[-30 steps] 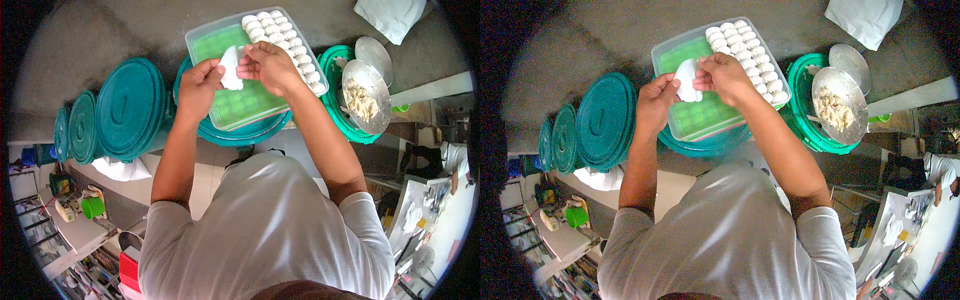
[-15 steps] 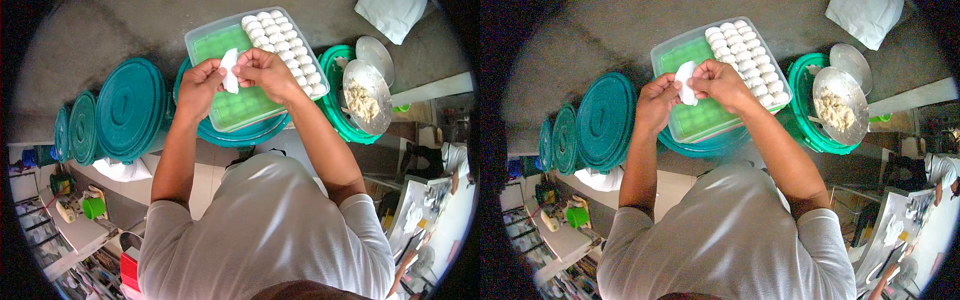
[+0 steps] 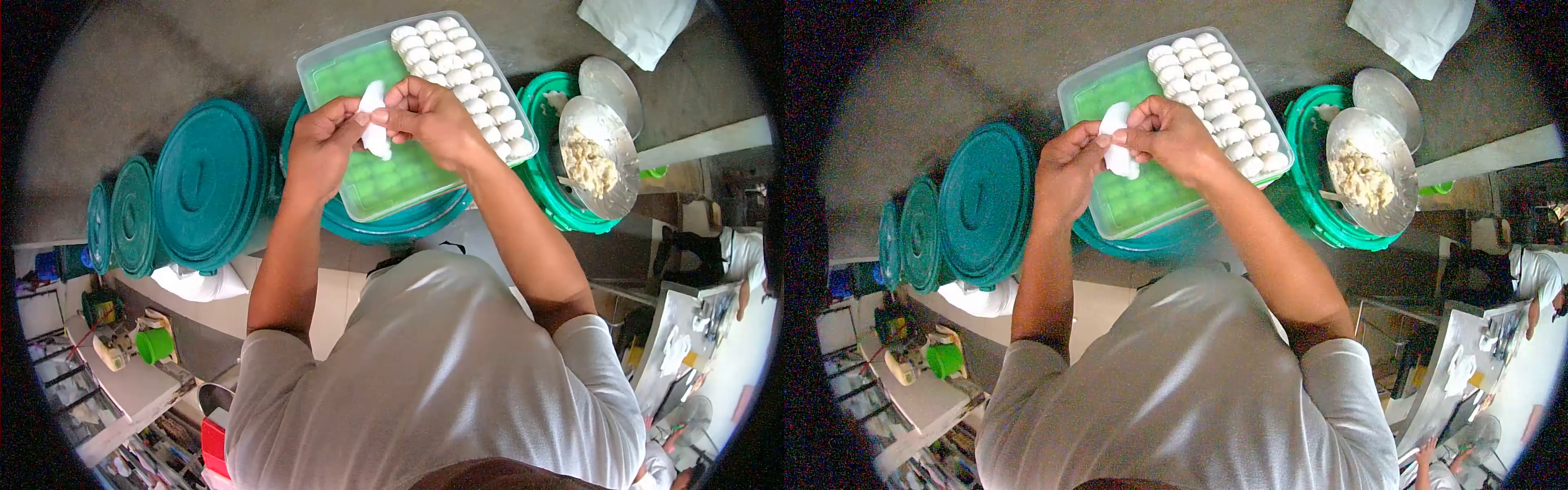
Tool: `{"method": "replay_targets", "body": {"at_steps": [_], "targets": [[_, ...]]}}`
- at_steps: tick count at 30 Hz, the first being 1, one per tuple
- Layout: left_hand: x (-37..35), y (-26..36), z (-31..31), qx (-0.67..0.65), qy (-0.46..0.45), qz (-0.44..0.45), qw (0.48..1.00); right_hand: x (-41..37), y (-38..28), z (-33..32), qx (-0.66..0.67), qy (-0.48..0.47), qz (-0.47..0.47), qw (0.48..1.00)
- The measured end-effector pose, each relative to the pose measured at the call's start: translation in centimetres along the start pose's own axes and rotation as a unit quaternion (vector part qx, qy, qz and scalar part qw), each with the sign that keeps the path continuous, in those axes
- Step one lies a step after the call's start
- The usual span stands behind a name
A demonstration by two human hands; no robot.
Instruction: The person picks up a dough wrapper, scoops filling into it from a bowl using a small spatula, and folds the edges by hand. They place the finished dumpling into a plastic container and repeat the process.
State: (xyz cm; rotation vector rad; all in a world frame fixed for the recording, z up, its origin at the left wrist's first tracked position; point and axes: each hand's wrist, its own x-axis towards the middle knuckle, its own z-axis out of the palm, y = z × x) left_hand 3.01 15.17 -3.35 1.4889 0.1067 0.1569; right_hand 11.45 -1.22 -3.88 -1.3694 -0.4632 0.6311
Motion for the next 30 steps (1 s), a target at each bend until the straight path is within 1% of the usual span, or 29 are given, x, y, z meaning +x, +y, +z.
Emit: {"method": "replay_targets", "body": {"at_steps": [1,2,3,4,5,6,8,10,12,14,15,16,17,18,19,20,21,22,24,25,26,27,28,29,30], "targets": [[0.1,-0.2,-0.3,-0.001,0.0,0.0,1.0,0.0,0.1,-0.2,0.032,-0.002,0.01,0.999],[0.2,-0.4,-0.8,-0.047,-0.002,-0.006,0.999,0.0,0.1,-0.3,0.064,-0.005,0.021,0.998],[0.2,-0.5,-1.3,-0.093,-0.005,-0.013,0.996,0.0,0.1,-0.4,0.065,-0.005,0.022,0.998],[0.0,-0.4,-1.5,-0.093,-0.005,-0.015,0.996,-0.1,0.2,-0.4,0.086,0.007,0.031,0.996],[-0.2,0.1,-1.7,-0.117,0.014,-0.022,0.993,-0.1,0.2,-0.5,0.106,0.019,0.039,0.993],[-0.2,0.4,-1.9,-0.141,0.033,-0.028,0.989,-0.1,0.3,-0.7,0.106,0.019,0.039,0.993],[-0.1,0.6,-3.3,-0.138,0.039,-0.029,0.989,-0.1,0.5,-0.9,0.085,0.034,0.07,0.993],[0.1,0.6,-4.6,-0.12,0.095,-0.039,0.988,-0.3,0.4,-0.8,0.083,0.034,0.078,0.993],[-0.2,0.8,-6.1,-0.131,0.088,-0.042,0.987,-0.3,0.5,-0.8,0.081,0.034,0.086,0.992],[-0.5,0.9,-7.7,-0.222,0.062,-0.006,0.973,-0.1,1.1,-1.0,0.033,0.052,0.114,0.992],[-0.7,1.2,-8.2,-0.223,0.062,-0.007,0.973,-0.1,1.1,-0.9,0.033,0.053,0.115,0.991],[-0.8,1.9,-8.5,-0.226,0.089,-0.001,0.97,-0.2,1.2,-0.7,-0.103,0.056,0.096,0.988],[-0.9,2.5,-8.9,-0.228,0.116,0.004,0.967,-0.4,1.2,-0.6,-0.237,0.059,0.077,0.967],[-0.9,2.9,-9.4,-0.229,0.115,0.003,0.967,-0.7,1.1,-0.2,-0.238,0.059,0.078,0.966],[-0.9,3.2,-10.0,-0.147,0.11,0.026,0.983,-1.1,0.8,0.3,-0.355,0.078,0.023,0.931],[-0.9,3.6,-10.3,-0.063,0.104,0.049,0.991,-1.4,0.5,0.8,-0.465,0.095,-0.033,0.879],[-1.0,4.2,-9.9,-0.033,0.083,0.055,0.995,-1.7,-0.1,0.9,-0.465,0.095,-0.032,0.88],[-0.9,4.7,-9.5,-0.034,0.082,0.054,0.995,-2.0,-0.9,0.9,-0.449,0.091,-0.023,0.889],[-0.7,5.7,-8.1,0.089,0.024,0.073,0.993,-2.4,-1.8,0.4,-0.434,0.09,-0.01,0.896],[-0.6,6.4,-6.8,0.087,0.02,0.071,0.994,-2.3,-2.1,-0.2,-0.294,0.1,-0.02,0.95],[-0.6,7.2,-5.0,0.01,-0.035,0.068,0.997,-2.4,-2.3,-0.8,-0.148,0.109,-0.031,0.982],[-0.5,7.7,-3.3,-0.067,-0.091,0.064,0.991,-2.9,-2.0,-1.5,-0.069,0.094,-0.081,0.99],[-0.4,8.0,-1.6,-0.069,-0.101,0.064,0.99,-3.1,-1.8,-2.0,0.094,0.029,-0.064,0.993],[-0.2,8.2,0.2,-0.089,-0.161,0.055,0.981,-4.0,-1.8,-2.2,0.218,-0.014,-0.056,0.974],[0.0,8.3,2.0,-0.109,-0.222,0.044,0.968,-5.2,-2.1,-2.1,0.338,-0.057,-0.052,0.938]]}}
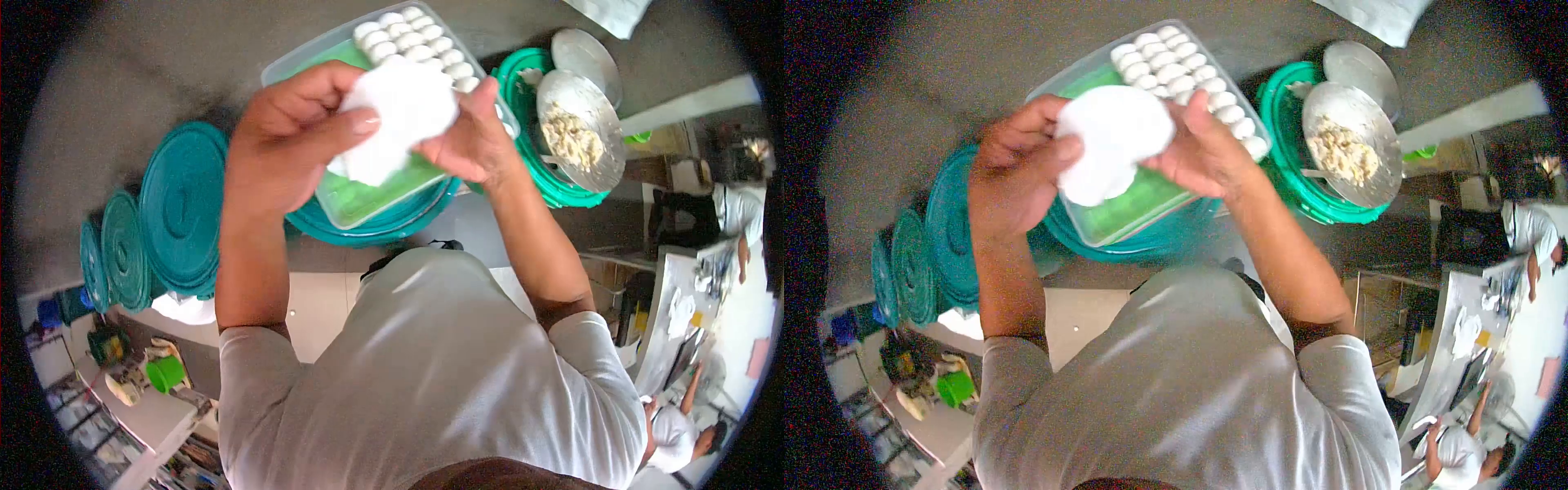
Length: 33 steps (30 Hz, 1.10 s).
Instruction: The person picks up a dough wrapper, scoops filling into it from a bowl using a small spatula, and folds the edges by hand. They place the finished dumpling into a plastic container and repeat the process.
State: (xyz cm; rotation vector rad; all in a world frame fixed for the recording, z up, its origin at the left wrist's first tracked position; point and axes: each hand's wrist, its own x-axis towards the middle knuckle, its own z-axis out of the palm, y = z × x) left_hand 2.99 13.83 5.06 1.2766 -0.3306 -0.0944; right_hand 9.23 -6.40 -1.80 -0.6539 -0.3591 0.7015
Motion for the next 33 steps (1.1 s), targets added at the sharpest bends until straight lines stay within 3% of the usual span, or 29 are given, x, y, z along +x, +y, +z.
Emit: {"method": "replay_targets", "body": {"at_steps": [2,4,6,8,10,12,14,16,18,23,28,30,33], "targets": [[1.5,-1.8,2.3,0.035,-0.02,-0.008,0.999,-2.2,-0.1,-1.9,0.161,-0.141,-0.01,0.977],[2.8,-3.5,4.6,0.183,-0.001,-0.077,0.98,-5.0,-1.9,-1.9,0.115,0.006,-0.033,0.993],[3.3,-4.5,7.2,0.194,-0.022,-0.09,0.977,-7.5,-2.9,-3.6,0.194,0.003,-0.05,0.98],[4.2,-4.7,10.2,0.401,-0.016,-0.038,0.915,-10.7,-3.9,-4.3,0.128,0.128,-0.044,0.982],[5.8,-5.9,13.0,0.43,-0.028,-0.02,0.902,-14.0,-5.6,-4.8,0.142,0.157,-0.071,0.975],[7.7,-8.8,15.2,0.464,-0.053,0.045,0.883,-17.7,-8.3,-4.2,-0.126,0.351,0.033,0.927],[9.4,-13.3,17.9,0.566,-0.171,0.091,0.801,-21.4,-6.8,-8.9,-0.136,0.32,-0.021,0.937],[10.1,-16.6,21.0,0.667,-0.241,0.019,0.704,-24.5,-6.9,-10.2,-0.088,0.417,-0.066,0.902],[10.8,-19.9,23.1,0.708,-0.249,-0.016,0.661,-27.6,-7.1,-12.8,-0.058,0.447,-0.04,0.892],[13.6,-22.3,25.2,0.695,-0.281,-0.027,0.661,-31.7,-7.5,-16.8,-0.019,0.485,-0.063,0.872],[15.2,-16.6,25.6,0.702,-0.315,-0.05,0.637,-33.1,-8.5,-18.4,-0.009,0.488,-0.09,0.868],[15.1,-16.9,25.1,0.708,-0.238,-0.022,0.664,-32.8,-8.9,-18.6,0.023,0.512,-0.103,0.852],[14.5,-18.7,25.6,0.71,-0.29,-0.063,0.639,-32.7,-9.1,-20.0,0.038,0.49,-0.101,0.865]]}}
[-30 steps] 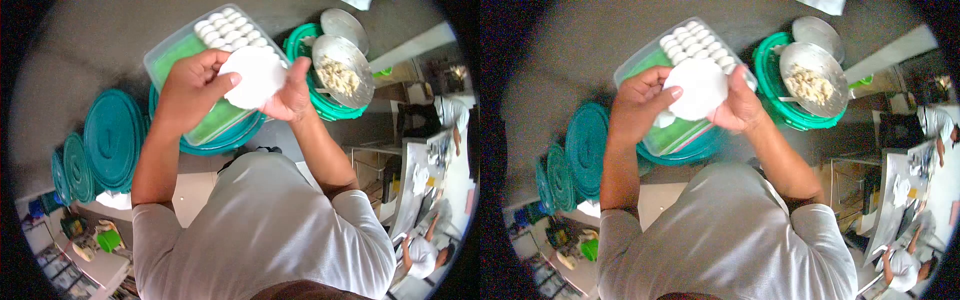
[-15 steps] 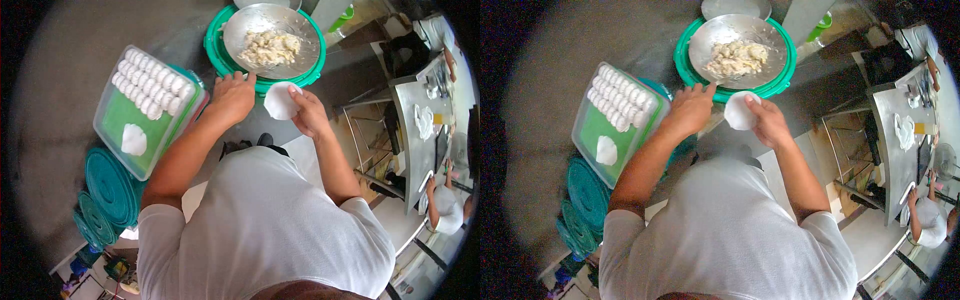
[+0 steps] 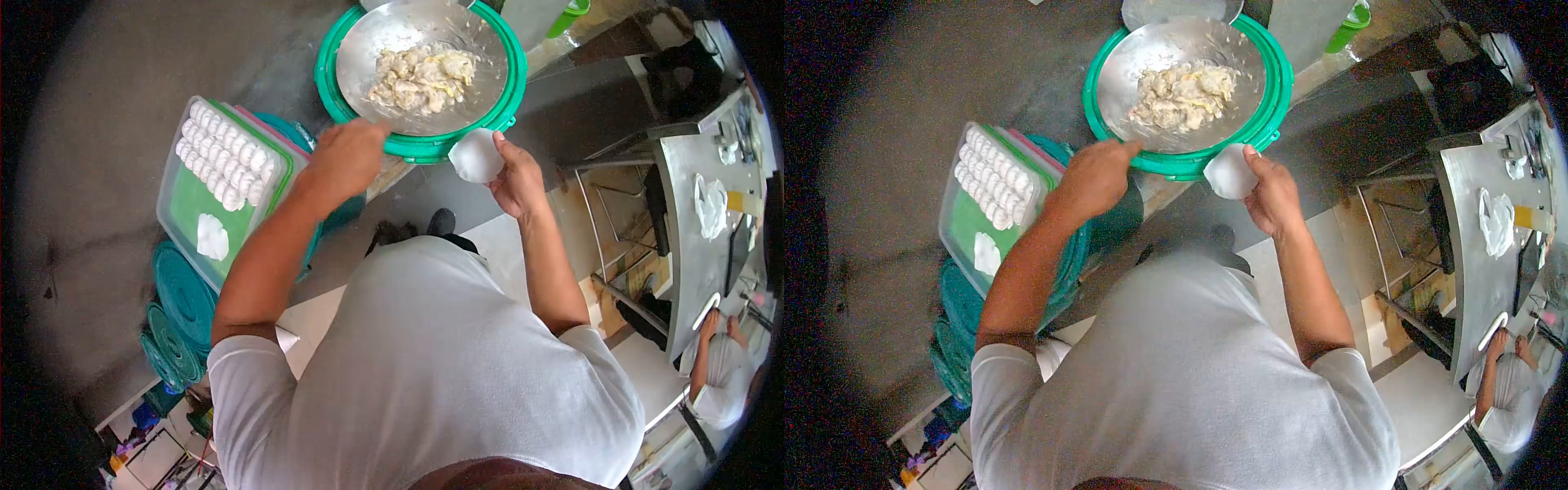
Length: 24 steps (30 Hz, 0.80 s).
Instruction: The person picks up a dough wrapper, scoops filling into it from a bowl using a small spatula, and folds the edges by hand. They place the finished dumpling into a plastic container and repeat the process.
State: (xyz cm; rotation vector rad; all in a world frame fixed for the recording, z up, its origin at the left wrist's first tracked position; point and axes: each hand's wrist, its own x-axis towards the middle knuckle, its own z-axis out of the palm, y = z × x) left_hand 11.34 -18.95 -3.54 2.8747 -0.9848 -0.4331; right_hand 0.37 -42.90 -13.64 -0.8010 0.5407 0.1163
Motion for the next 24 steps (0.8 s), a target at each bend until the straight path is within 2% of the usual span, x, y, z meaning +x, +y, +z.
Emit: {"method": "replay_targets", "body": {"at_steps": [1,3,5,8,10,12,14,15,17,18,19,21,22,24], "targets": [[0.0,0.3,0.3,0.007,-0.036,0.015,0.999,0.4,-0.2,-0.4,0.003,0.0,0.001,1.0],[0.0,-0.5,0.1,-0.021,-0.027,0.02,0.999,0.9,-0.5,-1.2,0.01,-0.051,0.018,0.998],[0.3,-1.0,-0.9,-0.046,-0.007,0.005,0.999,1.0,-0.7,-0.5,0.029,-0.041,0.017,0.999],[1.3,-1.3,1.8,-0.04,0.037,0.005,0.998,1.5,-0.8,-0.5,0.047,-0.028,0.027,0.998],[1.4,-1.4,2.9,-0.065,0.029,0.02,0.997,1.9,-1.0,-0.4,0.044,-0.028,0.036,0.998],[1.4,-1.3,3.0,-0.09,0.018,0.039,0.995,2.2,-1.0,0.2,0.118,-0.025,0.027,0.992],[0.7,-1.1,2.4,-0.268,-0.045,0.003,0.962,2.4,-1.2,0.5,0.132,-0.023,0.024,0.991],[0.3,-0.4,2.6,-0.268,-0.045,0.005,0.962,2.7,-1.5,0.7,0.147,-0.024,0.02,0.989],[-0.9,1.3,3.6,-0.323,0.019,0.045,0.945,2.8,-2.1,1.1,0.16,-0.006,0.02,0.987],[-1.1,1.8,4.0,-0.204,0.097,0.116,0.967,2.8,-2.3,1.1,0.172,0.009,0.021,0.985],[-1.5,1.8,3.9,-0.205,0.096,0.119,0.967,3.0,-2.1,0.6,0.173,0.012,0.02,0.985],[-2.1,1.5,2.4,-0.234,0.038,0.113,0.965,3.5,-1.6,-0.3,0.107,-0.013,0.015,0.994],[-1.9,1.1,2.0,-0.236,0.038,0.111,0.965,3.4,-1.7,-0.2,0.106,-0.013,0.017,0.994],[-0.6,-0.2,1.3,-0.245,0.065,-0.007,0.967,3.1,-2.2,0.3,0.146,0.018,0.015,0.989]]}}
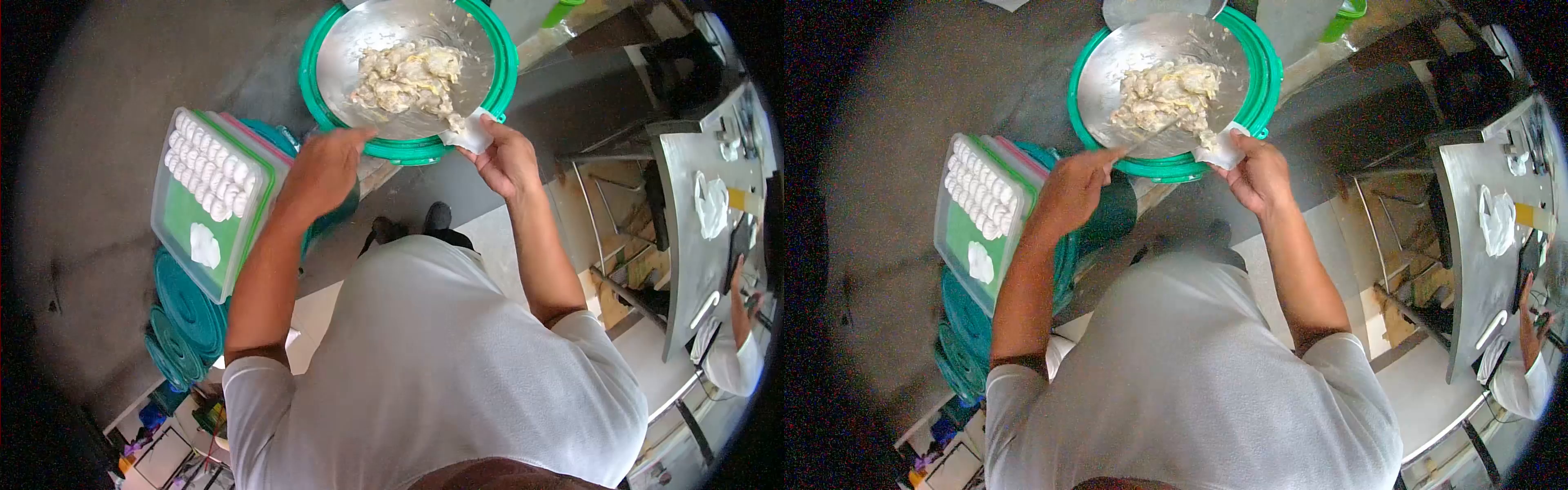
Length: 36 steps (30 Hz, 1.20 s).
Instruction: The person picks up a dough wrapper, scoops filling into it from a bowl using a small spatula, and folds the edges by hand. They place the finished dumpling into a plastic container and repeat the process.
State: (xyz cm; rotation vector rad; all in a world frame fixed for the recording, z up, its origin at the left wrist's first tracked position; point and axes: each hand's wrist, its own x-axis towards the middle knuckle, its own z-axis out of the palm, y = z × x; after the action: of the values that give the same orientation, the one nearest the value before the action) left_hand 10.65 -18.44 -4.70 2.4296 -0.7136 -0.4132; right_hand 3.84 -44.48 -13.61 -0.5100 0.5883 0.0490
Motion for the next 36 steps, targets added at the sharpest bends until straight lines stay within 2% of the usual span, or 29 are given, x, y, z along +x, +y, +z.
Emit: {"method": "replay_targets", "body": {"at_steps": [1,3,4,5,7,8,10,11,13,16,18,19,21,23,25,26,32,34,36], "targets": [[1.0,-0.9,0.3,0.0,0.003,-0.002,1.0,0.1,0.0,0.1,-0.002,-0.003,0.002,1.0],[2.6,-2.4,1.1,0.087,0.001,0.021,0.996,0.1,-0.1,0.2,-0.004,-0.027,0.007,1.0],[2.8,-2.3,1.2,0.093,-0.042,0.028,0.994,-0.1,-0.2,0.4,-0.005,-0.029,0.006,1.0],[2.8,-2.1,1.3,0.092,-0.042,0.029,0.994,-0.4,-0.4,0.8,-0.002,-0.029,0.009,1.0],[1.7,-0.1,0.8,-0.02,-0.097,-0.03,0.995,-1.0,-0.7,1.0,0.004,-0.023,0.013,1.0],[1.2,-0.2,1.6,-0.021,-0.099,-0.03,0.994,-1.2,-0.8,1.1,0.006,-0.022,0.011,1.0],[0.2,-0.6,3.5,-0.054,-0.004,0.098,0.994,-1.3,-1.2,1.3,0.007,-0.021,0.005,1.0],[-0.3,-0.2,3.7,-0.056,-0.006,0.101,0.993,-1.5,-1.3,1.5,0.005,-0.013,-0.001,1.0],[-1.1,1.2,3.5,0.022,-0.01,0.111,0.994,-1.5,-1.3,1.1,0.003,0.001,-0.008,1.0],[-1.4,1.6,1.9,0.067,-0.016,0.093,0.993,-1.2,-1.3,0.1,0.019,-0.023,0.012,0.999],[-1.2,3.0,0.2,0.048,-0.019,0.075,0.996,-1.8,-1.7,0.4,-0.075,0.012,0.0,0.997],[-1.2,3.4,-0.2,0.031,-0.019,0.056,0.998,-2.0,-1.8,0.3,-0.075,0.013,-0.001,0.997],[-0.7,3.7,0.1,0.011,-0.002,0.077,0.997,-2.2,-1.9,0.1,-0.095,-0.009,-0.001,0.995],[-0.7,3.8,0.4,-0.009,0.016,0.098,0.995,-2.2,-2.0,0.1,-0.092,-0.028,-0.008,0.995],[-1.1,3.8,1.1,0.071,-0.02,0.129,0.989,-2.3,-2.4,0.0,-0.089,-0.046,-0.02,0.995],[-1.3,4.1,0.8,0.071,-0.021,0.133,0.988,-2.2,-2.6,0.0,-0.08,-0.069,-0.019,0.994],[-1.7,5.1,-1.2,0.032,0.003,0.075,0.997,-3.1,-3.4,1.5,-0.024,-0.094,0.007,0.995],[-1.5,4.2,-0.5,0.042,-0.008,0.117,0.992,-2.6,-3.3,1.7,-0.022,-0.105,0.01,0.994],[-1.7,4.2,-1.5,0.044,0.011,0.118,0.992,-2.0,-2.9,1.4,-0.022,-0.113,-0.006,0.993]]}}
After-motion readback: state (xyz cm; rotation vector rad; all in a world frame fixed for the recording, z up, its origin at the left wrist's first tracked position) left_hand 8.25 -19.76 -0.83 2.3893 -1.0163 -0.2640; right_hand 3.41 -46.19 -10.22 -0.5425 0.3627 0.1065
